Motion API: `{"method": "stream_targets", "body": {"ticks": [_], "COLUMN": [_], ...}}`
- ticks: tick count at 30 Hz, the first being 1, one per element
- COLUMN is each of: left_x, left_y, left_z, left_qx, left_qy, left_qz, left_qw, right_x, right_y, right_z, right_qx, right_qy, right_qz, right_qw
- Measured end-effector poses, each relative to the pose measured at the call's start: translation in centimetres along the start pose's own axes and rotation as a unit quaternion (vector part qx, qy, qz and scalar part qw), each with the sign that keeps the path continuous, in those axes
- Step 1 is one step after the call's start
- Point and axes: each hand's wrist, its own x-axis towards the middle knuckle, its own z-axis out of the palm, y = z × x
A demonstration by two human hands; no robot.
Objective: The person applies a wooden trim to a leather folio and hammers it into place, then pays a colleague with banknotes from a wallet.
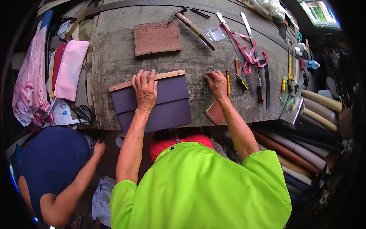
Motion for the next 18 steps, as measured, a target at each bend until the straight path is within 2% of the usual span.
{"method": "stream_targets", "body": {"ticks": [3,6,7,10,14,17,18], "left_x": [-3.9,-8.6,-9.3,-9.1,-9.2,-9.3,-9.1], "left_y": [0.1,-1.3,-1.4,-1.4,-1.6,-1.5,-1.5], "left_z": [-1.1,-1.1,-1.1,-0.4,-0.6,-0.6,-0.6], "left_qx": [0.053,0.098,0.114,0.159,0.147,0.137,0.135], "left_qy": [0.051,0.079,0.070,0.053,0.062,0.064,0.066], "left_qz": [-0.107,-0.219,-0.216,-0.224,-0.234,-0.241,-0.243], "left_qw": [0.992,0.968,0.967,0.960,0.959,0.959,0.958], "right_x": [0.2,1.2,1.5,3.0,5.7,7.0,7.2], "right_y": [1.1,-0.5,-2.0,-8.6,-14.1,-16.7,-16.8], "right_z": [0.2,0.1,0.5,1.7,6.1,8.9,9.4], "right_qx": [-0.015,0.082,0.190,0.313,0.256,0.133,0.133], "right_qy": [-0.018,-0.008,-0.050,-0.186,-0.349,-0.345,-0.336], "right_qz": [-0.042,-0.046,0.007,0.017,-0.030,-0.101,-0.116], "right_qw": [0.999,0.995,0.980,0.931,0.901,0.924,0.925]}}
